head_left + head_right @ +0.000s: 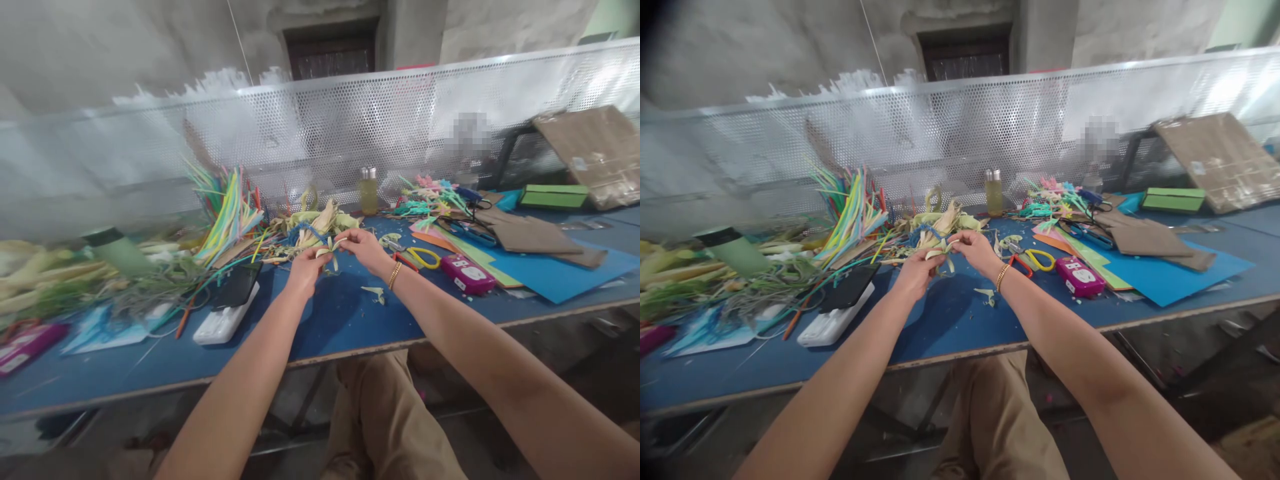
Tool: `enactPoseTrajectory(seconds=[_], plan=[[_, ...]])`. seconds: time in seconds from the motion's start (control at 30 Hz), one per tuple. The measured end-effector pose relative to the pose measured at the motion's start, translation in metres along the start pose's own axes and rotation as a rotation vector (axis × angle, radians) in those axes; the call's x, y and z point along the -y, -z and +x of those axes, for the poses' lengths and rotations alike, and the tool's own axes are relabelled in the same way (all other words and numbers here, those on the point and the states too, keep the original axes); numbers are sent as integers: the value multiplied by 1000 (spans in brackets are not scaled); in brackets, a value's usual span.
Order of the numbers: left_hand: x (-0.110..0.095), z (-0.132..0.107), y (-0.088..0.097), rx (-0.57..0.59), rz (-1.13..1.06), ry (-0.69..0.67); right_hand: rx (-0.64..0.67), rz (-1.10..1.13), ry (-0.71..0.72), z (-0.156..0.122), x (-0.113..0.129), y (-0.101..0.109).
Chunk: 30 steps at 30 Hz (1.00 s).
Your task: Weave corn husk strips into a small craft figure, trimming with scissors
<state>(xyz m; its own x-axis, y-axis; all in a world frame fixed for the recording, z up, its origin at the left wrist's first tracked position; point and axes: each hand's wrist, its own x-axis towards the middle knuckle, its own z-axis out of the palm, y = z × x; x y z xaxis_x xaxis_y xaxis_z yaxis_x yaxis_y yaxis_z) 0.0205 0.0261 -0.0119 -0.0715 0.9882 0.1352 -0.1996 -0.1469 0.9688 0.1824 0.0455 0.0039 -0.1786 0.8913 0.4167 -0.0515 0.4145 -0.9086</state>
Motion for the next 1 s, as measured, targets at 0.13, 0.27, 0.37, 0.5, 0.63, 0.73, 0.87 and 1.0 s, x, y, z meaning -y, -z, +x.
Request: enactPoseTrajectory(seconds=[0.13,0.27,0.37,0.5,0.63,0.73,0.87,1.0], plan=[[-1,-3,-2,-12,47,0,-49,80,-26,-2,3,-1],[-1,-6,-5,26,-6,38,-20,207,-112,-3,4,-4],[-2,-7,-6,58,-57,56,5,244,-146,-4,5,-5],[-2,-6,-6,45,-101,65,12,185,-107,-5,5,-5],[-4,-5,-7,22,-177,49,44,205,-124,-5,4,-4],[-6,-6,-7,13,-225,59,54,135,-101,-6,2,-4],[-8,-7,-7,33,-255,101,15,-58,46,-7,-1,-7],[-8,-8,-8,39,-273,124,-20,-42,95,-6,-4,-9]])
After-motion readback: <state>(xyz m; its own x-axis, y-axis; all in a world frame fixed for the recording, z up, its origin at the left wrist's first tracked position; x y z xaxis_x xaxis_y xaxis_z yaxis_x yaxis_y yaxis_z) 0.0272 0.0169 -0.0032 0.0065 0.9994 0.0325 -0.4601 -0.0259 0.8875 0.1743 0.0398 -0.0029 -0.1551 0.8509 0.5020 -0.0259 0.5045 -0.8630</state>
